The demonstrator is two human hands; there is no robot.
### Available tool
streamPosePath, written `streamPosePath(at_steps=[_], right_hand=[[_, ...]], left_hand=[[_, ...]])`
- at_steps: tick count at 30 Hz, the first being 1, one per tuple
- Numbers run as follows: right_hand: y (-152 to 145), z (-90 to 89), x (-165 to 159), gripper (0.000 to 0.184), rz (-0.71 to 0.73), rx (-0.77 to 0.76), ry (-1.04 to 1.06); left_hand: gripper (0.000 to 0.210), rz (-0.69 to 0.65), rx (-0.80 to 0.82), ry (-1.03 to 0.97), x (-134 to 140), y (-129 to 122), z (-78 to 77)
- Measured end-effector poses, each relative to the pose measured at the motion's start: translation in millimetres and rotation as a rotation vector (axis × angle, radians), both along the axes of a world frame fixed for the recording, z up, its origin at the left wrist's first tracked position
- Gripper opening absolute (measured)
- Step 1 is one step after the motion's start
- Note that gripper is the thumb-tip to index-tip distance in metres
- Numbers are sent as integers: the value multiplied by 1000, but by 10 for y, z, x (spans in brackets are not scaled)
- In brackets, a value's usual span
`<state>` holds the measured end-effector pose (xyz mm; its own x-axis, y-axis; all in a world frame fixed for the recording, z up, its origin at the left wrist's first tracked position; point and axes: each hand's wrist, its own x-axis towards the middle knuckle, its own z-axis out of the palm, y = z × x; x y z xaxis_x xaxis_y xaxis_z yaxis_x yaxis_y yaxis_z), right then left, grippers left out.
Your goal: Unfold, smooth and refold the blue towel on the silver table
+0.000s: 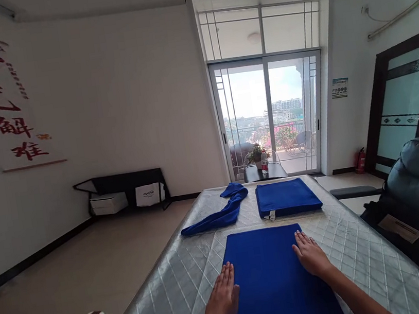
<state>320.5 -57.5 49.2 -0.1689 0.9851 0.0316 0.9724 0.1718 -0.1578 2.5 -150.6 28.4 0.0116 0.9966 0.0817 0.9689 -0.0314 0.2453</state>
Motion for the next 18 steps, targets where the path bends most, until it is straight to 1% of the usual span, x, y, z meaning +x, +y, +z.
streamPosePath(at_steps=[3, 6, 12, 15, 18], right_hand=[[74, -146, 42, 65, -9, 14, 24], [107, -232, 76, 65, -5, 31, 20], [128, -228, 89, 66, -4, 17, 28], [122, -216, 99, 65, -4, 19, 50], [111, -207, 114, 66, -3, 16, 86]], left_hand=[[62, -12, 17, -16, -25, 13, -33], [62, -23, -8, -36, -22, 25, -61], [63, 12, -26, -16, -7, 62, -106], [60, 22, -22, 62, -60, 91, -65], [60, 47, -30, 131, -63, 113, 19]])
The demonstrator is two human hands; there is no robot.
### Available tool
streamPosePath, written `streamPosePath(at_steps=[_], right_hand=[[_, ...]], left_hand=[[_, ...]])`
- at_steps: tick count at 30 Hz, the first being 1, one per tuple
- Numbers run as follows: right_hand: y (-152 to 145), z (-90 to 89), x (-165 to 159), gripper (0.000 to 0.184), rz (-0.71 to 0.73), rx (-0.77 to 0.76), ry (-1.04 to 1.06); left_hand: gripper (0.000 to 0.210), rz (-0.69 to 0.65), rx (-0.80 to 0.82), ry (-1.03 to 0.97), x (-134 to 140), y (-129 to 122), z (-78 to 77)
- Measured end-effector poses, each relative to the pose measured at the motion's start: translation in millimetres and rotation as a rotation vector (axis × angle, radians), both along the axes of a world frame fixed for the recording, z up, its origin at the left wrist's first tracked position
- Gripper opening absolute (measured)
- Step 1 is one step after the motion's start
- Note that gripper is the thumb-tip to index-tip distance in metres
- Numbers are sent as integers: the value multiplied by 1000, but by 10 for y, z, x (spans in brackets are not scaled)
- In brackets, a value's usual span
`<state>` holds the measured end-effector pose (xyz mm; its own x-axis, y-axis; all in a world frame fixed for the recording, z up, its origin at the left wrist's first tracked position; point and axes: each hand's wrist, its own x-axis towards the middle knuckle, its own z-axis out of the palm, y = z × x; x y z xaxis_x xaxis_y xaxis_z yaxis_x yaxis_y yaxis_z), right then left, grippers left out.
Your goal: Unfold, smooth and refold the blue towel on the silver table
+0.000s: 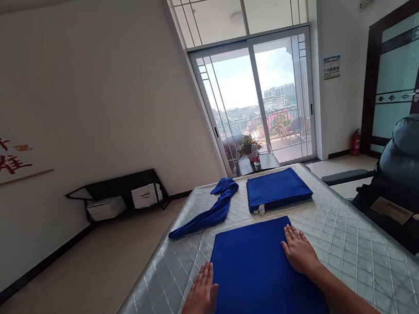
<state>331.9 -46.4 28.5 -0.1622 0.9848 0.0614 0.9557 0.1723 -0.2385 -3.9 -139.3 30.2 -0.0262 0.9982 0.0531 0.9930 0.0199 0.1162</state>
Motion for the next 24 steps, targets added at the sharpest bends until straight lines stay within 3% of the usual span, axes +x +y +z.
streamPosePath(at_steps=[4, 10, 14, 19, 24], right_hand=[[-5, 8, 11, 66, 0, -6, 19], [13, -25, 20, 66, -5, 9, 22], [23, -65, 35, 63, 23, 37, -27], [34, -87, 39, 63, 35, 52, -46], [39, -65, 24, 65, 3, 43, -9]], left_hand=[[61, -121, -26, 6, 333, 59, 107], [59, -427, -18, 27, 1484, 430, 233], [60, -462, -4, -30, 2011, 719, 157], [63, -382, -13, -51, 2061, 838, -38], [62, -311, -37, -13, 1792, 796, -23]])
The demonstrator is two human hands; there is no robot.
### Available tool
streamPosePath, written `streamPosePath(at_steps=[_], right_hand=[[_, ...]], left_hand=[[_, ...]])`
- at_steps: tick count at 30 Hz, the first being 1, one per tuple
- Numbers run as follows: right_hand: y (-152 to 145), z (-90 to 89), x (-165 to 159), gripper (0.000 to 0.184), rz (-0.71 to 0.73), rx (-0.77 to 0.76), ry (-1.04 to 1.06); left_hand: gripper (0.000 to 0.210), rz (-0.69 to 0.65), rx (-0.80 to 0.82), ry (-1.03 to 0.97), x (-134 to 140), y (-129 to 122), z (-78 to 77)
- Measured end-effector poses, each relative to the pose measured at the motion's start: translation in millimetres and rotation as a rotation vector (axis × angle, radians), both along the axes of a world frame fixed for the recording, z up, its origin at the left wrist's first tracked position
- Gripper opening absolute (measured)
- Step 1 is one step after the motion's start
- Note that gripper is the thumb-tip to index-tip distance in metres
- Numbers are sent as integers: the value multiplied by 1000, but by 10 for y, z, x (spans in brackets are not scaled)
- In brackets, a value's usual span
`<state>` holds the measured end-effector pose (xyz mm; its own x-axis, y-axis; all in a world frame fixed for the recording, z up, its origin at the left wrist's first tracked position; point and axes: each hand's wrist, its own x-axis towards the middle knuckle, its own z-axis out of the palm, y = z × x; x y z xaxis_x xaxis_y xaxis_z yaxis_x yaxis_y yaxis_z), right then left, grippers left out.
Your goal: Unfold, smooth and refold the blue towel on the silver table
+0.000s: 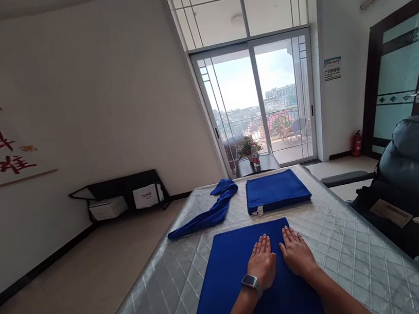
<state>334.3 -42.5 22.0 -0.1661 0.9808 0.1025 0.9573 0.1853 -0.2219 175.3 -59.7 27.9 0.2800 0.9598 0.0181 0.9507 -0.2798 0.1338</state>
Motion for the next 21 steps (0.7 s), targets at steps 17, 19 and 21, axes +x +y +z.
streamPosePath(at_steps=[17, 19, 21], right_hand=[[-1, -31, -16, 66, -12, 7, 5], [4, -39, -21, 66, -11, 6, -1], [8, -39, -29, 66, -12, -3, -18]], left_hand=[[65, 299, -3, -17, -1552, -148, 38], [67, 309, 7, -50, -1659, -144, -7], [68, 314, 23, -93, -1721, -129, -69]])
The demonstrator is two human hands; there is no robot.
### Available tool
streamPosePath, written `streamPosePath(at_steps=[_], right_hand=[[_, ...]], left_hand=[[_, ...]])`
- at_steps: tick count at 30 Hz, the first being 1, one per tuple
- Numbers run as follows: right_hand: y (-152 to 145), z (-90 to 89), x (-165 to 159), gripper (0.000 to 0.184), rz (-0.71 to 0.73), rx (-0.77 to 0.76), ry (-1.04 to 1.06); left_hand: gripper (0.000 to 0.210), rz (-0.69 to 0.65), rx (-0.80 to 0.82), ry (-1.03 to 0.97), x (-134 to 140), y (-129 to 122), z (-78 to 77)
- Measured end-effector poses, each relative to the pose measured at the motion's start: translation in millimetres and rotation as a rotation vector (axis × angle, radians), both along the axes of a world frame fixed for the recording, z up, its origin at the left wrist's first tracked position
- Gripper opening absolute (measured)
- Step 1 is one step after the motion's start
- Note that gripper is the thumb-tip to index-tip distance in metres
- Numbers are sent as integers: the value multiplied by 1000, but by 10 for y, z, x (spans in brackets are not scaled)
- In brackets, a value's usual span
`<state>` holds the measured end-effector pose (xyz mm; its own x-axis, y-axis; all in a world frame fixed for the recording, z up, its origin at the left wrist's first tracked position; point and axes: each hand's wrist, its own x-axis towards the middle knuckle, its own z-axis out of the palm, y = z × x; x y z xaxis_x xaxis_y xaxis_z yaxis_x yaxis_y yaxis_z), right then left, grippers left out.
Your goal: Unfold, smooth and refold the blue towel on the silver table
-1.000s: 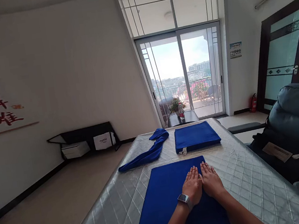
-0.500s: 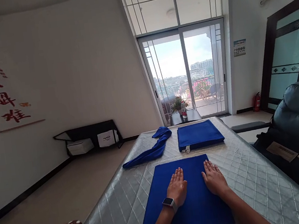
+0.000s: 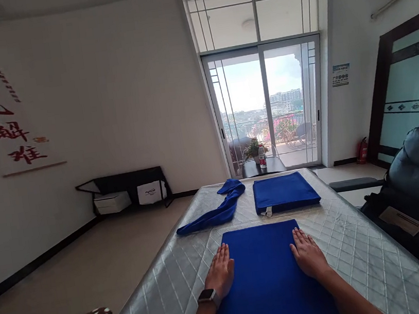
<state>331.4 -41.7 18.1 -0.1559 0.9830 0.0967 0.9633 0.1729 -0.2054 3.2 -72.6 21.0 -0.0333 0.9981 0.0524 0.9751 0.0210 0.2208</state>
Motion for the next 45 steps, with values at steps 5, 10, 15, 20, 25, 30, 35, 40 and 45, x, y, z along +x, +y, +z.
streamPosePath(at_steps=[5, 10, 15, 20, 25, 30, 35, 40, 45], right_hand=[[7, 17, -25, 66, -8, -26, -36], [-2, 14, -27, 65, -4, -16, -46], [30, 58, -44, 64, 15, 3, -75], [222, 186, -113, 61, 27, 7, -86], [439, 190, -142, 61, 43, -21, -80], [498, 56, -125, 61, 25, 57, -69], [500, 56, -118, 62, 11, 37, -63], [502, 81, -94, 63, 22, 42, -26], [487, 84, -65, 62, 16, 34, 23]], left_hand=[[65, -4, 51, -48, -51, 58, -124], [63, -2, 51, -31, -72, 61, -110], [62, -10, 28, 23, -60, 1, -11], [63, -1, 20, 57, -25, -64, 82], [63, 12, -8, 86, -21, -89, 114], [66, 1, -2, 92, -33, -77, 107], [65, 8, -28, 96, -16, -50, 91], [61, 7, -10, 61, 7, -49, 73], [65, 35, -101, 113, 51, 2, 185]])
